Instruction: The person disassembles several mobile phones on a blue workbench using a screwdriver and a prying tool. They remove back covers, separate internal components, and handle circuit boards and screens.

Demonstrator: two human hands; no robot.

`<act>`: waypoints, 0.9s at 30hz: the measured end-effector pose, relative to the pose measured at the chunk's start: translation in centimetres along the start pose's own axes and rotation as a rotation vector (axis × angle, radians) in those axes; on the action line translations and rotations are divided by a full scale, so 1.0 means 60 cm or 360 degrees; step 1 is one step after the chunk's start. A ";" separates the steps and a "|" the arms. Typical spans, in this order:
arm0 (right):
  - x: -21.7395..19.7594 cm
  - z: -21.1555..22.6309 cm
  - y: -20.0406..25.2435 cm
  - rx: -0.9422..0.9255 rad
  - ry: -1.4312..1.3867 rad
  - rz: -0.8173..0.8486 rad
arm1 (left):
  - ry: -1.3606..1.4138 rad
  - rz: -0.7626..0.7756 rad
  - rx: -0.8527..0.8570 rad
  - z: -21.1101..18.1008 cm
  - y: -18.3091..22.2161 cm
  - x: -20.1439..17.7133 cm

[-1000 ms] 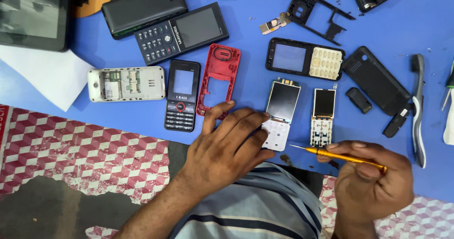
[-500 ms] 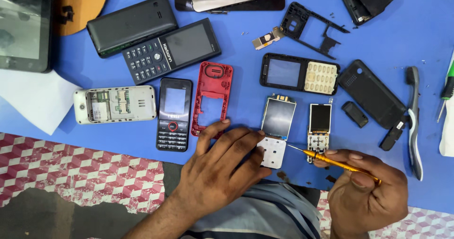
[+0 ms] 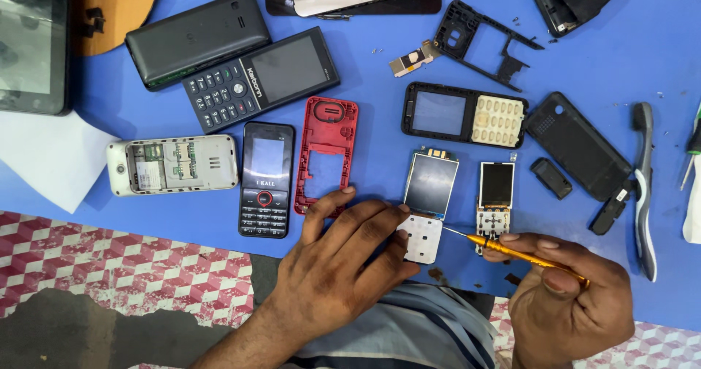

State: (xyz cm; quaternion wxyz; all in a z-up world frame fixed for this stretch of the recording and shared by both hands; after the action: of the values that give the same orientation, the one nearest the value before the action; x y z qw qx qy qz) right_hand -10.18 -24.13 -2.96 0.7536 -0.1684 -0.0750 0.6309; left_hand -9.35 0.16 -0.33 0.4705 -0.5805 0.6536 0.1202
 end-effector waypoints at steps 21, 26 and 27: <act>0.003 0.018 0.006 -0.0094 0.0386 0.0107 | 0.0012 0.0027 -0.0004 -0.001 -0.004 -0.003; -0.006 0.029 0.016 -0.0085 0.0735 0.0378 | 0.0026 0.0052 -0.0024 -0.002 -0.007 -0.006; -0.006 0.027 0.017 -0.0110 0.0726 0.0384 | 0.0038 0.0057 -0.0024 -0.002 -0.008 -0.007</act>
State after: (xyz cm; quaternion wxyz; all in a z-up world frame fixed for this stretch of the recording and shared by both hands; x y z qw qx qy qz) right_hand -11.74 -24.06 -1.75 0.6641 -0.3398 0.0960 0.6590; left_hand -9.04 0.21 0.20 0.4561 -0.5735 0.6687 0.1265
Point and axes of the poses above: each hand's wrist, its own y-axis away from the middle knuckle, its own x-axis out of the palm, z = x × y, the point moved 3 cm from there along -y, towards the middle knuckle, and after that the axes turned 3 degrees about -x, right-handed, at the moved point
